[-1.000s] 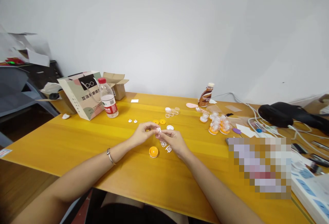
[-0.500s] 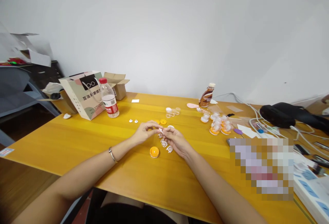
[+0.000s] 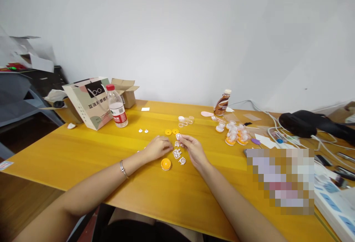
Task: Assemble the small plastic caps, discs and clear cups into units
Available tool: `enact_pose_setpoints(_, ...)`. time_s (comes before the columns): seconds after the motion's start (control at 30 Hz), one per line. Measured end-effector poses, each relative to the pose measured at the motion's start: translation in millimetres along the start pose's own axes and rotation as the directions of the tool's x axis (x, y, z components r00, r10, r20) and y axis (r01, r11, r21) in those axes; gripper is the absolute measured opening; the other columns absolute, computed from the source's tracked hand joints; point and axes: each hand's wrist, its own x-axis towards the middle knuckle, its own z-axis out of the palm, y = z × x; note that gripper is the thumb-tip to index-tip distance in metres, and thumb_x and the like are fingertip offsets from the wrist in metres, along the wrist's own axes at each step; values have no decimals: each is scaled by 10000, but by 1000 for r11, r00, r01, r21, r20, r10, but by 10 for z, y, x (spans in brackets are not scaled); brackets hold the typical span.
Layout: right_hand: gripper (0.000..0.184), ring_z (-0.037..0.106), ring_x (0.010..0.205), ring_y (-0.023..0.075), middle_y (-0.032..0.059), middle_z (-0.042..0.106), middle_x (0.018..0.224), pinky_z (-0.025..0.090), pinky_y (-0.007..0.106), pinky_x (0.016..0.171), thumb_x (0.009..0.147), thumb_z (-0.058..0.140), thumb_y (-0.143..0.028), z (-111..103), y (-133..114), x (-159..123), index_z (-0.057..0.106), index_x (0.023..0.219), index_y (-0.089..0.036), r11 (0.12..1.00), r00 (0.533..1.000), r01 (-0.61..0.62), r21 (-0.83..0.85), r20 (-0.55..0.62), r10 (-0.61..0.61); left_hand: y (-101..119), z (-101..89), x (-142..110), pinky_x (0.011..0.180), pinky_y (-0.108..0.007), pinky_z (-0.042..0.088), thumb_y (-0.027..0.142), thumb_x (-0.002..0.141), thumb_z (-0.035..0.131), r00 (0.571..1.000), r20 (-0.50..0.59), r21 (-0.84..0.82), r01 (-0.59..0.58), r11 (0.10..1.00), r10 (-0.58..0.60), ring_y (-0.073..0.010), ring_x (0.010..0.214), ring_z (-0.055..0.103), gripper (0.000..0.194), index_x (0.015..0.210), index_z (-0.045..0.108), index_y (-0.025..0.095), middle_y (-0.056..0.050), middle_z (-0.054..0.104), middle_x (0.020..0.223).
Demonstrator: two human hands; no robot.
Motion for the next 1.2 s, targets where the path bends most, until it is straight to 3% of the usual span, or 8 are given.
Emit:
enact_pose_setpoints(0.1,179,523,556,75,-20,636,635,428,195,557,559,731,-250,-5,-4,1,662,705,-172,1000,1000,-7,-22,-15,6,16,-32,-20,693,-255,387,274,768,520,994,-39,-96,98,991,-102,-143,689,554,171,699,627,159,-32,628,700)
enact_pose_setpoints(0.2,165,558,569,81,-16,643,636,470,188,581,568,728,-234,-8,6,-4,650,700,-173,998,998,-54,12,-27,54,14,-47,-19,618,-215,408,294,747,538,966,-77,-377,201,904,-246,-114,623,551,175,697,600,138,-15,625,678)
enact_pose_setpoints(0.3,178,607,630,95,-10,666,686,507,189,640,565,737,-210,3,30,-20,626,701,-182,993,994,-103,61,-21,105,13,-67,9,658,-215,432,290,725,571,933,-137,-641,172,748,-332,-111,684,568,171,721,586,120,-30,625,743)
enact_pose_setpoints(0.4,192,628,660,94,-5,681,735,516,181,684,583,726,-182,31,46,-46,613,738,-186,989,992,-124,79,9,123,33,-95,40,690,-225,431,282,669,636,895,-182,-743,146,653,-408,-123,744,566,175,694,597,113,-46,621,784)
enact_pose_setpoints(0.47,200,637,677,97,1,687,767,518,181,703,602,711,-172,59,46,-69,610,773,-187,988,991,-131,84,30,129,58,-105,49,664,-228,431,288,645,659,881,-142,-793,172,585,-452,-115,688,560,193,691,605,109,-39,622,732)
enact_pose_setpoints(0.6,219,648,747,112,9,692,802,509,190,760,621,690,-155,118,27,-116,604,820,-191,984,988,-147,101,73,140,105,-98,46,650,-231,435,304,636,665,895,-38,-874,186,449,-444,-109,635,559,221,718,622,103,-30,633,690)
enact_pose_setpoints(0.93,237,643,817,130,18,688,856,494,227,818,649,675,-201,170,-7,-161,611,878,-190,990,985,-100,102,151,84,113,-90,45,663,-227,418,308,646,653,888,-56,-856,193,480,-457,-115,648,554,216,692,631,98,-30,632,684)
enact_pose_setpoints(1.2,251,645,781,127,12,694,828,496,244,798,621,703,-231,172,42,-151,618,855,-198,997,993,-49,64,112,41,93,-8,34,644,-229,422,331,652,649,877,-54,-850,211,482,-478,-100,627,540,245,704,586,99,-22,605,672)
